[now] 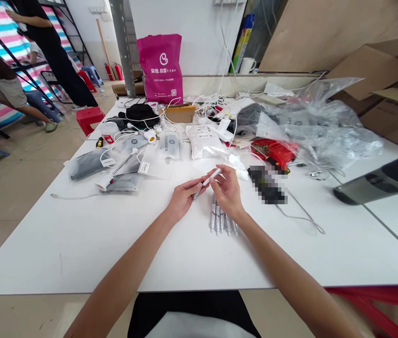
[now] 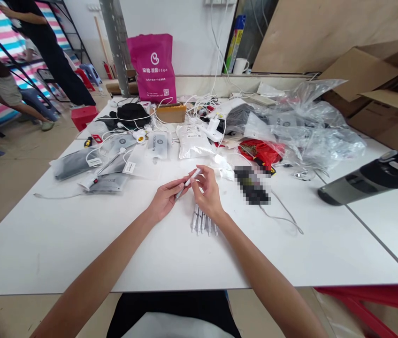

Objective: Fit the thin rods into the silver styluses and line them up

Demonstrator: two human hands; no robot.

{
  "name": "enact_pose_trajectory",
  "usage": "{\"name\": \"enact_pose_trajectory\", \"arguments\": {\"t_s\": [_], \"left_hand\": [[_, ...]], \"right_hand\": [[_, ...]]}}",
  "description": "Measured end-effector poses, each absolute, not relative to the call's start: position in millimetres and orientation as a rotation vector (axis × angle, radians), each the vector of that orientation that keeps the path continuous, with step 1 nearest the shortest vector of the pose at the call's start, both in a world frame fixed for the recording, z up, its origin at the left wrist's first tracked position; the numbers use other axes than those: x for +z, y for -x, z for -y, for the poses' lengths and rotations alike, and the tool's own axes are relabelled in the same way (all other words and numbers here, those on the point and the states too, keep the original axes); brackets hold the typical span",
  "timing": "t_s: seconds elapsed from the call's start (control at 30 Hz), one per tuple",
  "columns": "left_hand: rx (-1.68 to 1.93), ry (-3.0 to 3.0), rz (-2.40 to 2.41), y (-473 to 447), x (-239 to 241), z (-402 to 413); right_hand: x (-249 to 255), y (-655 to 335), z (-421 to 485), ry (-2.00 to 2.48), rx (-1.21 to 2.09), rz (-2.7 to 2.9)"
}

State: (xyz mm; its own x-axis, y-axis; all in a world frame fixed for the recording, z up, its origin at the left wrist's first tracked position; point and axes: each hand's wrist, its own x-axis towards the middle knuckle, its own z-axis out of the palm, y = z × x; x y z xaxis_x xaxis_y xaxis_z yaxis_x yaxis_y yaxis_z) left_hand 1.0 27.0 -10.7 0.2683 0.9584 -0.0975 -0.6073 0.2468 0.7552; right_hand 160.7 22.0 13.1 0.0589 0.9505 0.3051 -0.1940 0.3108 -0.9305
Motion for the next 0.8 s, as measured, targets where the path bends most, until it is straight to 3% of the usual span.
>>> {"name": "enact_pose_trajectory", "arguments": {"t_s": [0.47, 0.63, 0.8], "left_hand": [[1.216, -0.61, -0.744, -2, -7, -28], [1.232, -0.581, -0.75, -3, -5, -28], [1.254, -0.584, -0.715, -2, -7, -28]], "right_hand": [[22, -168, -33, 0.778, 1.124, 0.867], [24, -174, -40, 0.77, 1.287, 0.693], [20, -170, -32, 0.93, 1.24, 1.122]]}}
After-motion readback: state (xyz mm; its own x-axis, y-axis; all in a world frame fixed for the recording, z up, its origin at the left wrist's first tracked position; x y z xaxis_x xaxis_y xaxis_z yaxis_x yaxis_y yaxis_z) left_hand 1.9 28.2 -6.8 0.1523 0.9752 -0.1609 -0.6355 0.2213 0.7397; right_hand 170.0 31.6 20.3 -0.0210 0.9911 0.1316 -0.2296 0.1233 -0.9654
